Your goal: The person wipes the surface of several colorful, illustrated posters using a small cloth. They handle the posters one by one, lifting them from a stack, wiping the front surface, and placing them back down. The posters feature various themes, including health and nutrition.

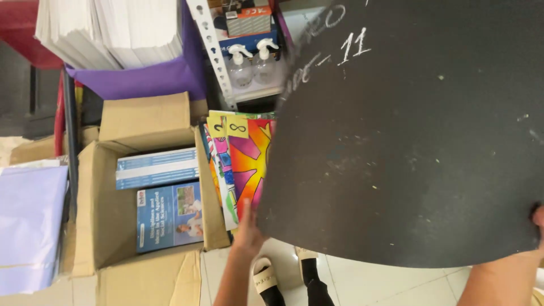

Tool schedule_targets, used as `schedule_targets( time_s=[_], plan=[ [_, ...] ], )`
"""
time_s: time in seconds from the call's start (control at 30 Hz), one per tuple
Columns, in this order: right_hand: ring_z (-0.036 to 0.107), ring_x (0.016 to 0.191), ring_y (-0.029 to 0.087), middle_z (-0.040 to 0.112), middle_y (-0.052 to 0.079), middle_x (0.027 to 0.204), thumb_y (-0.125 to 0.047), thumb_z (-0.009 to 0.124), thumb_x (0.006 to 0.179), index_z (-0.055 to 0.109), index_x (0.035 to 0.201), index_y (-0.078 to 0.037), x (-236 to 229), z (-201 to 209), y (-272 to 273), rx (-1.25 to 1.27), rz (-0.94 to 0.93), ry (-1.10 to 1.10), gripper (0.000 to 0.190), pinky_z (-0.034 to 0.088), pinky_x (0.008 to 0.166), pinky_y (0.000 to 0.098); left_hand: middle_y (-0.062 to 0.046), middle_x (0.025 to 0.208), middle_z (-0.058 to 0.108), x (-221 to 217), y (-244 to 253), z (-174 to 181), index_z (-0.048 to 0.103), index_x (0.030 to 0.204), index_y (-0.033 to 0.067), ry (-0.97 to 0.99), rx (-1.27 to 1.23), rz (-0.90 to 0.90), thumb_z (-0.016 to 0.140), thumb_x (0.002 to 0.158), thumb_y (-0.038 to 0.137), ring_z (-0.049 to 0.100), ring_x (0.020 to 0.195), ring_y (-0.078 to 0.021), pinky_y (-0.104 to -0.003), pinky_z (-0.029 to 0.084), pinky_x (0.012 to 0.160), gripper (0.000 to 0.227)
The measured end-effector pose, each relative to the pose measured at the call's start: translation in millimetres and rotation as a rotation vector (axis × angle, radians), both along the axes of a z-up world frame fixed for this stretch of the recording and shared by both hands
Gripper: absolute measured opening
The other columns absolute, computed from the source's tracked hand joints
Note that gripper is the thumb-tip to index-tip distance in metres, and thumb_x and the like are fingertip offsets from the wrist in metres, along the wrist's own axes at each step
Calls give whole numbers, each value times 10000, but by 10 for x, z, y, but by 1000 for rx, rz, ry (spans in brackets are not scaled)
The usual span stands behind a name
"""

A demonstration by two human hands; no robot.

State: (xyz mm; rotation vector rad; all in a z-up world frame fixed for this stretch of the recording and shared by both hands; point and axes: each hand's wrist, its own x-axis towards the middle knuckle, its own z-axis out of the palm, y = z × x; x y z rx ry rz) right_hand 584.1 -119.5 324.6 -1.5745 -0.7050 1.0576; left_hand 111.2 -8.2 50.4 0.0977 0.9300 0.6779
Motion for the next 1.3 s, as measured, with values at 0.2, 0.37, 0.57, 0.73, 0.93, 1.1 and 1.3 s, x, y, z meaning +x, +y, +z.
schedule_targets(
  time_s=[0.2, 0.37, 0.57, 0.73, 0.93, 1.1, 1.3],
  plan=[
    [661, 849, 193, 716, 71, 1089, -142, 811, 761, 599, 1312, -40, 559, -1800, 219, -210, -231, -64, 599, 525, 727, 333, -119, 1307, 648, -1138, 387, -504, 546, 1457, 2, 107, 322, 366, 663, 970, 383, 567, 1071, -233, -396, 451, 882, 629],
    [435, 616, 215, 615, 85, 812, -309, 864, 814, 741, 1095, 6, 408, -2698, 741, -576, 223, -331, 439, 337, 521, 370, -105, 1086, 757, -1597, 117, -213, 708, 1199, -46, 530, 455, 159, 804, 845, 66, 669, 892, -166, -325, 549, 795, 383],
    [612, 862, 397, 654, 196, 969, -149, 687, 901, 656, 1110, -31, -963, -3868, 1057, -107, -42, -1242, 242, 483, 734, 494, -124, 887, 796, -1550, -430, -527, 788, 1015, -21, 1124, 314, -29, 878, 737, 154, 717, 774, -184, -343, 577, 723, 341],
    [317, 1296, 446, 433, 166, 1419, -301, 619, 896, 517, 1395, -142, -3637, -3404, 988, 236, 522, -1095, 534, 271, 988, 652, -163, 784, 782, -1439, -490, -348, 787, 965, -2, 1451, 228, -220, 885, 732, 289, 745, 706, -242, -388, 568, 686, 385],
    [106, 1501, 480, 277, 114, 1641, -590, 660, 846, 456, 1512, -300, -4082, -3537, 1051, 377, 1082, -1019, 755, 124, 1075, 797, -178, 763, 767, -1484, -529, -356, 780, 926, -1, 1503, 264, -307, 887, 709, 310, 754, 689, -257, -405, 568, 667, 394],
    [99, 1587, 396, 137, 144, 1730, -377, 499, 999, 212, 1642, -72, -1714, -4258, 1328, 11, 562, -1415, 767, 44, 1276, 552, -173, 783, 783, -1426, -543, -351, 759, 950, -15, 1456, 201, -173, 879, 716, 267, 757, 693, -273, -391, 576, 677, 385],
    [189, 1605, 337, 258, 200, 1723, -59, 285, 1051, 278, 1657, -45, -1774, -4968, 1472, 212, 266, -1224, 606, 73, 1316, 504, -218, 864, 770, -1357, -485, -331, 752, 1065, 23, 1526, 207, -306, 846, 735, 217, 763, 820, -361, -438, 580, 748, 395]
  ],
)
